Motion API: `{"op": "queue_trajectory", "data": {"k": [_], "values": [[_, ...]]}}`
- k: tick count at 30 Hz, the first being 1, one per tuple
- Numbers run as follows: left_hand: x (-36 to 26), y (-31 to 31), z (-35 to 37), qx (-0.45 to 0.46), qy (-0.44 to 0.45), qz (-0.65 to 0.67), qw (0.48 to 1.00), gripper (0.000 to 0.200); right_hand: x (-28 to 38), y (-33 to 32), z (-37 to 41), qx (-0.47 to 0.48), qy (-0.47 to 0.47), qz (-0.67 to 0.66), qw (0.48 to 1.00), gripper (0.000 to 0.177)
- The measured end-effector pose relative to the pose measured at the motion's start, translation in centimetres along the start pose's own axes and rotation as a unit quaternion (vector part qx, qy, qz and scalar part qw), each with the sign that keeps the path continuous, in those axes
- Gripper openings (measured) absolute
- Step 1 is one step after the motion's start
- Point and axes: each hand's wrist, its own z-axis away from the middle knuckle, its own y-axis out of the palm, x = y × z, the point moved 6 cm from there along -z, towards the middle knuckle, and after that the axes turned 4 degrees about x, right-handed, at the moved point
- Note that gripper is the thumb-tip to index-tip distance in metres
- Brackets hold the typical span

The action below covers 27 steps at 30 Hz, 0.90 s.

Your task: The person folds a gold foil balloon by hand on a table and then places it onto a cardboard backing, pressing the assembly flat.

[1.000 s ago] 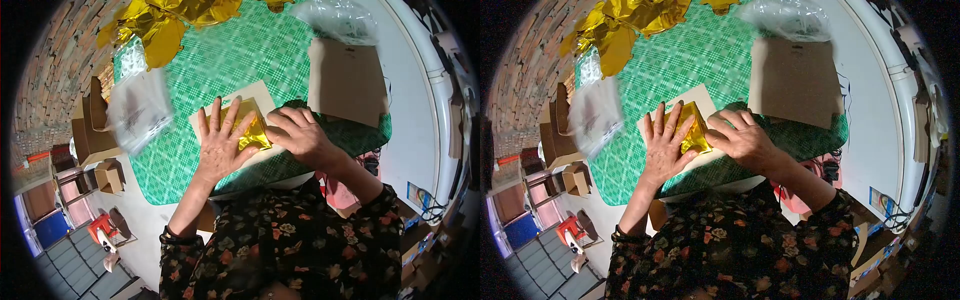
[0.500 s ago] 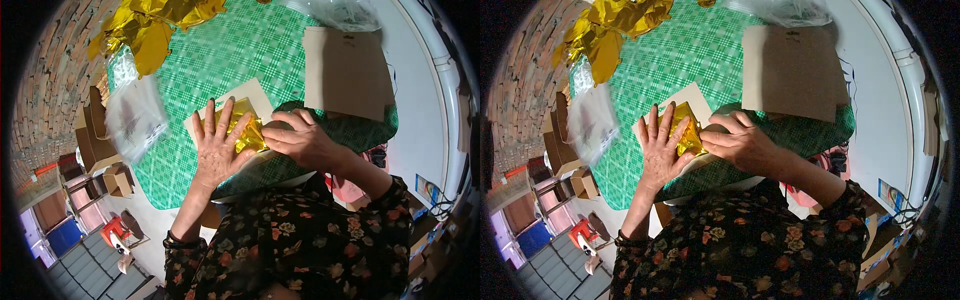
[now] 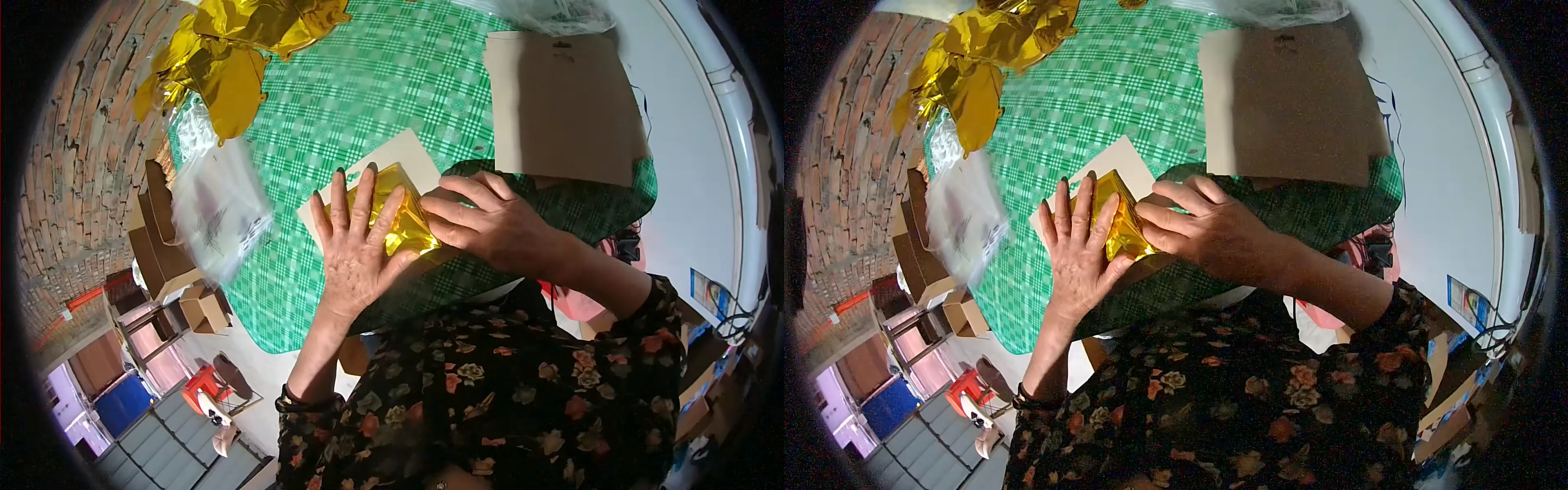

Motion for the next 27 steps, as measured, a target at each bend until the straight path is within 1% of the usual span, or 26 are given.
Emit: {"op": "queue_trajectory", "data": {"k": [9, 15, 21, 27], "values": [[0.09, 0.17, 0.0, 0.003, 0.001, -0.001, 1.0, 0.089, -0.38, 0.33, -0.18, 0.003, 0.017, -0.049, 0.999, 0.028], [0.17, 0.27, 0.06, -0.013, 0.012, 0.004, 1.0, 0.091, -0.55, 0.51, -0.42, -0.002, 0.022, -0.081, 0.996, 0.028], [0.07, 0.15, -0.01, -0.006, 0.008, 0.001, 1.0, 0.095, -0.41, 0.42, -0.46, -0.007, 0.009, -0.092, 0.996, 0.025], [0.13, 0.33, 0.0, -0.007, 0.009, -0.002, 1.0, 0.093, -0.26, 0.62, -0.33, 0.015, 0.001, -0.083, 0.996, 0.026]]}}
